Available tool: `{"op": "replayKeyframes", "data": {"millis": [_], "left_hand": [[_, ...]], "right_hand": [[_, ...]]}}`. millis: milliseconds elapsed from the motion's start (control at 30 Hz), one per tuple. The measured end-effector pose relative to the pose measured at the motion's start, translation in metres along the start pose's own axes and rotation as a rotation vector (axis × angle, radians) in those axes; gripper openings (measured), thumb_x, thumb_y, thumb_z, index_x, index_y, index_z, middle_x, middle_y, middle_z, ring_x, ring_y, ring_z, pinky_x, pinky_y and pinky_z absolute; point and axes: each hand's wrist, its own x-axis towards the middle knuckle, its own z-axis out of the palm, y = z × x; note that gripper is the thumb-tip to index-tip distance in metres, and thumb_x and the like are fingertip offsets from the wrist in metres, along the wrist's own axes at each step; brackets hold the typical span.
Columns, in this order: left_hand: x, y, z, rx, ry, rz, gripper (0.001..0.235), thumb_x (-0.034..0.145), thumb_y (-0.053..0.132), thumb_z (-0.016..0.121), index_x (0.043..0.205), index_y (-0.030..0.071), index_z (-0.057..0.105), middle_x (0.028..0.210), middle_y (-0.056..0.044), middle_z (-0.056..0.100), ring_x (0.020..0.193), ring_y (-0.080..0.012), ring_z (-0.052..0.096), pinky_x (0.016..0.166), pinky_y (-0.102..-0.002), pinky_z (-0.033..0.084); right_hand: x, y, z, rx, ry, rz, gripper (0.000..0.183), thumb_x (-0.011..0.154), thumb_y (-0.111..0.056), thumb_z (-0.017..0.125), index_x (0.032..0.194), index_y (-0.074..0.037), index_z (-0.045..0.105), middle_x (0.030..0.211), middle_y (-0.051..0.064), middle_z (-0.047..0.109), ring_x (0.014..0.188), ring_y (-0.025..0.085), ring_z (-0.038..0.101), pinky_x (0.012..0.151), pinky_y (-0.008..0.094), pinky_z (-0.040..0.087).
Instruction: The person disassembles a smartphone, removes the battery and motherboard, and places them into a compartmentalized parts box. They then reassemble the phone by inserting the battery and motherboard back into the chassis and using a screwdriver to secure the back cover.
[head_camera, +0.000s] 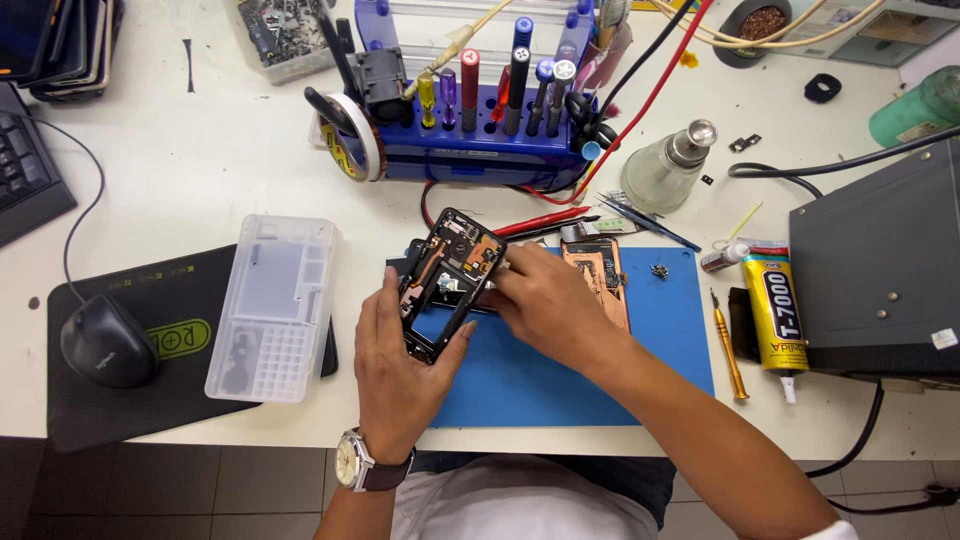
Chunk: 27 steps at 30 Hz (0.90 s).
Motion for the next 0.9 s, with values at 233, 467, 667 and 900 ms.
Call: {"op": "replayKeyframes", "data": {"millis": [233, 467, 667, 900], "left_hand": [[-0.007, 0.005, 0.019, 0.003, -0.092, 0.061, 0.096, 0.086, 0.046, 0.081, 0.157, 0.003, 0.033, 0.133, -0.018, 0.058, 0.126, -0.0351, 0.056, 0.106, -0.050, 0.048], [-0.008, 0.021, 0.025, -0.033, -0.112, 0.152, 0.094, 0.086, 0.041, 0.083, 0.156, 0.001, 0.034, 0.128, -0.019, 0.059, 0.120, -0.0352, 0.058, 0.102, -0.048, 0.050], [-0.014, 0.017, 0.026, -0.018, -0.132, 0.163, 0.093, 0.087, 0.040, 0.082, 0.157, 0.003, 0.034, 0.128, -0.019, 0.059, 0.119, -0.0344, 0.059, 0.101, -0.048, 0.050], [-0.023, 0.018, 0.015, 0.042, -0.382, 0.253, 0.090, 0.086, 0.042, 0.078, 0.154, -0.002, 0.038, 0.121, -0.016, 0.055, 0.113, -0.0328, 0.054, 0.101, -0.048, 0.044]], "right_hand": [[-0.072, -0.016, -0.053, -0.326, 0.052, 0.562, 0.057, 0.087, -0.052, 0.077, 0.129, -0.014, 0.067, 0.105, 0.008, 0.058, 0.096, 0.034, 0.058, 0.068, 0.050, 0.052], [-0.099, -0.025, -0.043, -0.263, -0.011, 0.700, 0.090, 0.082, -0.054, 0.073, 0.157, -0.015, 0.041, 0.125, 0.018, 0.053, 0.108, 0.040, 0.054, 0.093, 0.051, 0.048], [-0.109, -0.012, -0.071, 0.043, -0.024, 0.808, 0.094, 0.077, -0.036, 0.077, 0.160, -0.021, 0.037, 0.131, 0.012, 0.051, 0.127, 0.033, 0.045, 0.110, 0.046, 0.038], [-0.135, 0.014, -0.098, 0.131, 0.059, 0.627, 0.092, 0.080, -0.022, 0.082, 0.160, -0.019, 0.037, 0.139, 0.010, 0.041, 0.136, 0.026, 0.048, 0.114, 0.038, 0.044]]}}
